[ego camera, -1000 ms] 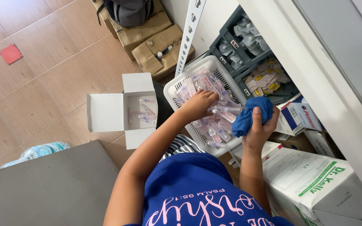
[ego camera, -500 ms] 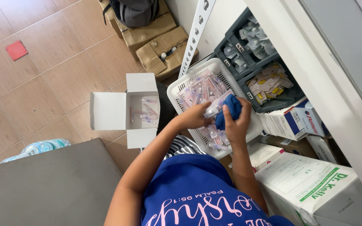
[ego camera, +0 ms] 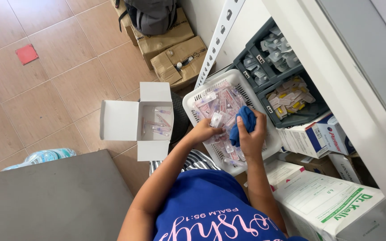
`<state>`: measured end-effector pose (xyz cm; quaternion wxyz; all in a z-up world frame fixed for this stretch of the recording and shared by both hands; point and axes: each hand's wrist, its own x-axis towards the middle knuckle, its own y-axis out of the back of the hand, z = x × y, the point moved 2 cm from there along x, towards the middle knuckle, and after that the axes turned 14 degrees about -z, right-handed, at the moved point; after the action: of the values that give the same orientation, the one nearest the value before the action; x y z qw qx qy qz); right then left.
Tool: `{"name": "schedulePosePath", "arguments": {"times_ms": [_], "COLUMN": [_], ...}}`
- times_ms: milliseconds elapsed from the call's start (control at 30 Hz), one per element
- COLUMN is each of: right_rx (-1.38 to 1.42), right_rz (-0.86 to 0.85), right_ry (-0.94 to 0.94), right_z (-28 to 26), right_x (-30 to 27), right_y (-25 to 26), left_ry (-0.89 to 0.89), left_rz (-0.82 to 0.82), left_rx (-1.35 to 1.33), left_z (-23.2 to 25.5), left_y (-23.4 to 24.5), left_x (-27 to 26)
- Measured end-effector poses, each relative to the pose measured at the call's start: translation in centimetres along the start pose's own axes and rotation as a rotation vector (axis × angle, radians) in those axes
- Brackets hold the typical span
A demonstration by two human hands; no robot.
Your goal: Wiping medical supplies with a cloth and placing them into a box for storage.
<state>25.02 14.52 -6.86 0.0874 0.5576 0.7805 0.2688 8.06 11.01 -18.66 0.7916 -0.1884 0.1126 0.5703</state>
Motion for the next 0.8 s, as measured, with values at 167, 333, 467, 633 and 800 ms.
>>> {"name": "schedulePosePath", "arguments": {"times_ms": [167, 333, 467, 633, 800], "right_rx": [0.063, -0.326, 0.082, -0.201, -0.155], "right_rz": [-0.087, -0.096, 0.101, 0.072, -0.127], "right_ry": [0.063, 0.311, 0.010, 0.350, 0.505], "right_z": [0.1, -1.2, -0.9, -4.6, -5.4], "right_x": [-0.8, 0.9, 1.4, -0.2, -0.6], "right_y": [-1.3, -2.0, -2.5, -3.6, -4.4], "left_ry": [-0.091, -0.312, -0.401, -0.425, -0.340], "left_rz": [0.196, 0.286, 0.296, 0.387, 0.433], "left_rx": [-0.371, -0.359, -0.389, -0.341, -0.539], "left_z": [0.8, 2.1, 6.8, 6.0, 6.7], "left_y": [-1.7, -2.7, -2.3, -0.4, -1.2], "left_x": [-0.1, -1.7, -4.5, -4.5, -5.1]}}
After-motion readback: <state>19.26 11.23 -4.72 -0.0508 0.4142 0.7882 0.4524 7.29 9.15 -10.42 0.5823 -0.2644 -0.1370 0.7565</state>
